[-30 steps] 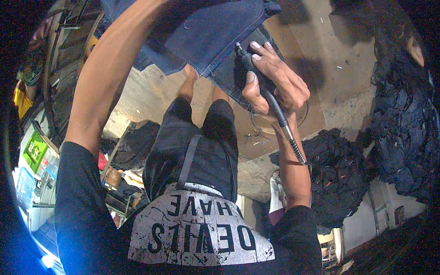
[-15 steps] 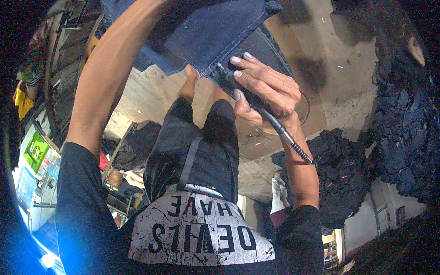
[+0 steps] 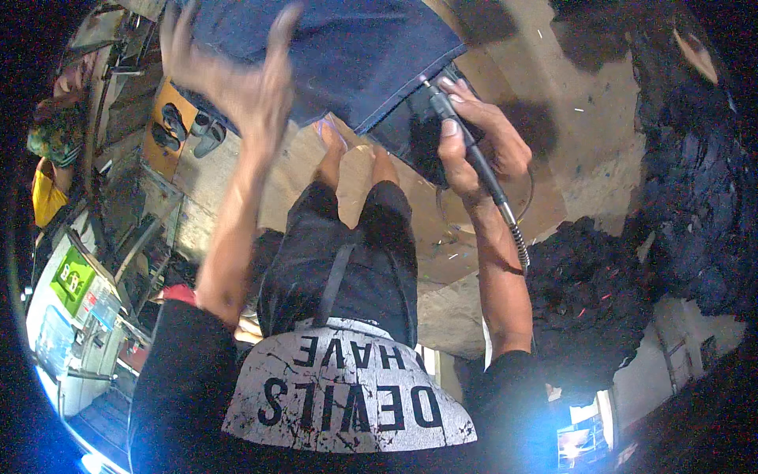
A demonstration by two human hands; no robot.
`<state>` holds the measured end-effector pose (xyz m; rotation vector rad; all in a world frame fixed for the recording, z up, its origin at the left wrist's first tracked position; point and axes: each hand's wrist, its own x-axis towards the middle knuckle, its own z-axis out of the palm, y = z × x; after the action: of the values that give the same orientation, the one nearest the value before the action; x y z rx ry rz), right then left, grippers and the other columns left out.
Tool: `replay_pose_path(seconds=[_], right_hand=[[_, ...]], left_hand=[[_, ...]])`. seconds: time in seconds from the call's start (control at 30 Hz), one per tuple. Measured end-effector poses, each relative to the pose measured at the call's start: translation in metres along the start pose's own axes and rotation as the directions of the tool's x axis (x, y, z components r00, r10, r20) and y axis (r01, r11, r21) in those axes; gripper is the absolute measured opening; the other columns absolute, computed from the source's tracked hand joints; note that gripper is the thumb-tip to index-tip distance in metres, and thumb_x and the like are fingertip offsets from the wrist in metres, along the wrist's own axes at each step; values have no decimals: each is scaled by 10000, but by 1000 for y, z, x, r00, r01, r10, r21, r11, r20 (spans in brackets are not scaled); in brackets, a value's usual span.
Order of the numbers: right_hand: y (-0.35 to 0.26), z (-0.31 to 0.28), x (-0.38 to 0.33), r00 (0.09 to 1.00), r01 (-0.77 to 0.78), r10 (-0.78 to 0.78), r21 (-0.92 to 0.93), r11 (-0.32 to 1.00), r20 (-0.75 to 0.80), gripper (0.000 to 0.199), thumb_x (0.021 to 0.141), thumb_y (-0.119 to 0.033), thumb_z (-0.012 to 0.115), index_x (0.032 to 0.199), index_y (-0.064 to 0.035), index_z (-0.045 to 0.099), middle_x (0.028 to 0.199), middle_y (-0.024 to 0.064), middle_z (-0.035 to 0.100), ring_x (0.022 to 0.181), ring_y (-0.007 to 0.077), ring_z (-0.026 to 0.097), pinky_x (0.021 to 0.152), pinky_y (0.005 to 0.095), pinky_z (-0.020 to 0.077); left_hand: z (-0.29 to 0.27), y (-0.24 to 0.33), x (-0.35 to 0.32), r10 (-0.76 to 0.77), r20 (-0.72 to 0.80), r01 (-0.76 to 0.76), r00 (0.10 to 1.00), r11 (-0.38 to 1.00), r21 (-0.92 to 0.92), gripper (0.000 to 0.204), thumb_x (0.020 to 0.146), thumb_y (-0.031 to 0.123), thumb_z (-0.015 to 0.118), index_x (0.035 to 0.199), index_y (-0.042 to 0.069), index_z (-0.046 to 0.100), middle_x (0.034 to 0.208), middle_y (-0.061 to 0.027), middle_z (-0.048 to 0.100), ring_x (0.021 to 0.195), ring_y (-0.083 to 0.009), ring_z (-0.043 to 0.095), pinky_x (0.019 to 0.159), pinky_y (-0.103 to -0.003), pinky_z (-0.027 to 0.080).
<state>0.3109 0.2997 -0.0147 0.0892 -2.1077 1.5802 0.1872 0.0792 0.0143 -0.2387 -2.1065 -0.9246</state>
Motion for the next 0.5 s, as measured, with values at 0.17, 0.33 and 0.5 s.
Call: replay_pose_path(seconds=[0.17, 0.33, 0.5], right_hand=[[-2, 4, -7, 996, 33, -28, -50, 998, 90, 189, 821, 3, 688, 977, 106, 720, 951, 270, 767, 1005, 403, 785, 1018, 549, 585], [-8, 5, -19, 976, 75, -53, -97, 992, 213, 177, 791, 7, 671, 938, 90, 720, 936, 247, 770, 1009, 397, 788, 1006, 566, 590], [-14, 10, -25, 948, 114, -74, -115, 987, 308, 202, 752, -12, 687, 928, 77, 730, 969, 254, 778, 1003, 382, 790, 995, 554, 607]], left_hand=[[-58, 29, -103, -715, 645, 963, 268, 184, -196, 688, 815, 156, 926, 1359, -45, 555, 1402, -183, 575, 1267, -243, 565, 1062, -403, 480], [-57, 9, -122, -564, 791, 971, 236, 156, -179, 510, 793, 88, 937, 1220, -28, 684, 1046, -99, 783, 915, -153, 724, 873, -307, 586], [-69, 14, -119, -625, 711, 946, 323, 208, -247, 354, 797, 88, 941, 1074, -27, 753, 1008, -70, 790, 867, -101, 704, 797, -281, 578]])
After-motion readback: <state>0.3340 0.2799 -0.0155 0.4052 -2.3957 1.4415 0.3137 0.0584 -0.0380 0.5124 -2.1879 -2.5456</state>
